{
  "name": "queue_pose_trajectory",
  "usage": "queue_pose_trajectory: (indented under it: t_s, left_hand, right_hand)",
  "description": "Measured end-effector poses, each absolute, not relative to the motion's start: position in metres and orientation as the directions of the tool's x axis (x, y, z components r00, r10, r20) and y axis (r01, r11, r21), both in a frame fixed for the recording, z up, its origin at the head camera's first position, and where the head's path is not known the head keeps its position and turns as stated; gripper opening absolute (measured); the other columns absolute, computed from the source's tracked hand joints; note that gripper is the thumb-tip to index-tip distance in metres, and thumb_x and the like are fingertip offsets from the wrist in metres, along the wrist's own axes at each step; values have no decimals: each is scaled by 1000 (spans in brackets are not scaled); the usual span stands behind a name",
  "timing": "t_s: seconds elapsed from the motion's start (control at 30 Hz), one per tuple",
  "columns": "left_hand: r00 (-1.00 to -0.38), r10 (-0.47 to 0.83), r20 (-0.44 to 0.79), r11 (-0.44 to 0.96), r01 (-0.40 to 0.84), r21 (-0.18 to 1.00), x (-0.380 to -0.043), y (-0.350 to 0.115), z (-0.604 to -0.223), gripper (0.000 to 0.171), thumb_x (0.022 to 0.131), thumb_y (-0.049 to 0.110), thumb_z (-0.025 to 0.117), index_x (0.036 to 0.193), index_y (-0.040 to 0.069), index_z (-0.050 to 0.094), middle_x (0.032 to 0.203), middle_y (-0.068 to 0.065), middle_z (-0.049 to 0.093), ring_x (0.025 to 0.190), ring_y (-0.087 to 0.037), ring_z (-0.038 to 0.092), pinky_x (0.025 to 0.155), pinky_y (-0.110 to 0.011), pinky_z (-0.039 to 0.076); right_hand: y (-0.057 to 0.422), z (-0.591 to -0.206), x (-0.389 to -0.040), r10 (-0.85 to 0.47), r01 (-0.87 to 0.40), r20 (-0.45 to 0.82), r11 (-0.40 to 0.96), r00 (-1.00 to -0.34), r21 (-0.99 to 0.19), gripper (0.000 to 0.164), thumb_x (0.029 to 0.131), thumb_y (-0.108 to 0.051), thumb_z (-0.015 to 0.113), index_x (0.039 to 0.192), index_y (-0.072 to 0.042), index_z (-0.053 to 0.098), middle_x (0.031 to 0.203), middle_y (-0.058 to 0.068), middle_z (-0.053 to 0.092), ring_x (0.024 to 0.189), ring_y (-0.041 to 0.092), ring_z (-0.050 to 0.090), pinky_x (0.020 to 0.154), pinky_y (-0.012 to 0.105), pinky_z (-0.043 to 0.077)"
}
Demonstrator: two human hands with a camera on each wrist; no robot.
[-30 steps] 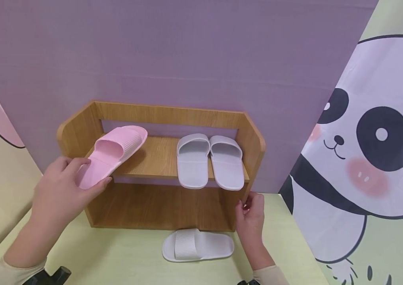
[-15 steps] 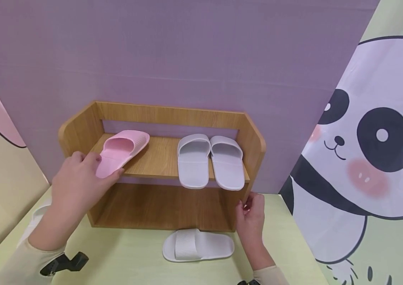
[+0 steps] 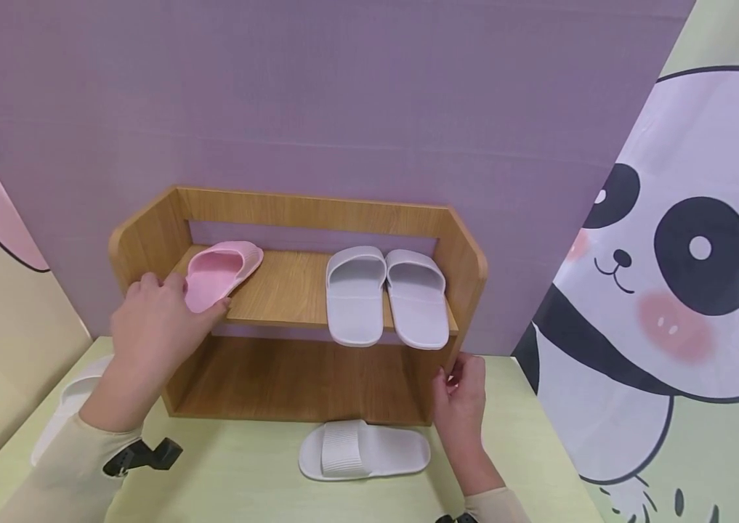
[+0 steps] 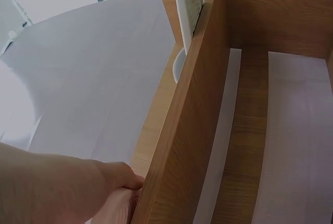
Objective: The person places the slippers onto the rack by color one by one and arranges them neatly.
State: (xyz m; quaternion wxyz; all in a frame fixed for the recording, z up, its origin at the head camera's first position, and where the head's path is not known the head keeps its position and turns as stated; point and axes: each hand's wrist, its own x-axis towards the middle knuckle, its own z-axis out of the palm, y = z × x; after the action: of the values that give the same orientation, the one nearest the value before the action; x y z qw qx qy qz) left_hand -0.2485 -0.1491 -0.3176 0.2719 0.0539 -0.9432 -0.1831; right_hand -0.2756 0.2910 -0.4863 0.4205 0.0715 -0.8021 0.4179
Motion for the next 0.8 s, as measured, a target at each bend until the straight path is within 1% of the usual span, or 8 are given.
queue_pose_trajectory:
  t_s: [0.1,0.17,0.3,0.43,0.6,0.8]
  left_hand:
    - [-840,-216,498,924,-10,383,-251,-149,-318,75,90,56,76,131,-6,64,109,-34,56,107,-53,56,73,-70,56]
    - [-843,-223,490,921,-19,388,-253,-148,-318,77,90,56,77,134,-6,63,110,-35,56,109,-54,56,74,-71,56]
    - [-856,-222,468,921,-27,389,-253,-148,-317,85,89,57,80,138,-9,61,113,-36,55,111,-54,55,77,-70,56]
    - [-855,-211,473,922,-14,386,-252,-148,-318,89,89,60,82,136,-13,62,111,-36,54,110,-53,54,77,-69,57]
    - [-844,-188,502,926,18,377,-248,-148,-321,90,89,60,82,134,-16,62,110,-37,53,107,-54,53,77,-66,56]
    - [-846,-174,504,927,32,375,-247,-148,-323,90,90,59,83,133,-17,62,111,-39,53,107,-54,52,80,-64,54]
  right_hand:
    - [291,-487,-276,240,-459,728,640,-642,-616,30,100,12,66,127,5,54,109,13,58,89,14,54,70,12,44]
    - [291,-487,-276,242,-454,725,642,-644,-618,30,100,12,66,126,4,54,109,13,58,89,14,54,70,12,44]
    - [291,-488,-276,245,-442,718,646,-652,-622,31,100,11,67,127,2,54,110,13,57,90,14,54,71,13,45]
    - [291,-488,-276,252,-431,707,644,-661,-632,31,101,9,67,128,1,54,112,13,56,91,14,54,71,13,45]
    - [291,-488,-276,244,-447,726,650,-643,-614,31,100,11,66,127,3,54,110,14,57,90,15,54,71,12,44]
    - [291,-487,-277,238,-468,740,644,-629,-605,30,99,13,66,125,6,54,108,14,58,89,15,54,70,12,43]
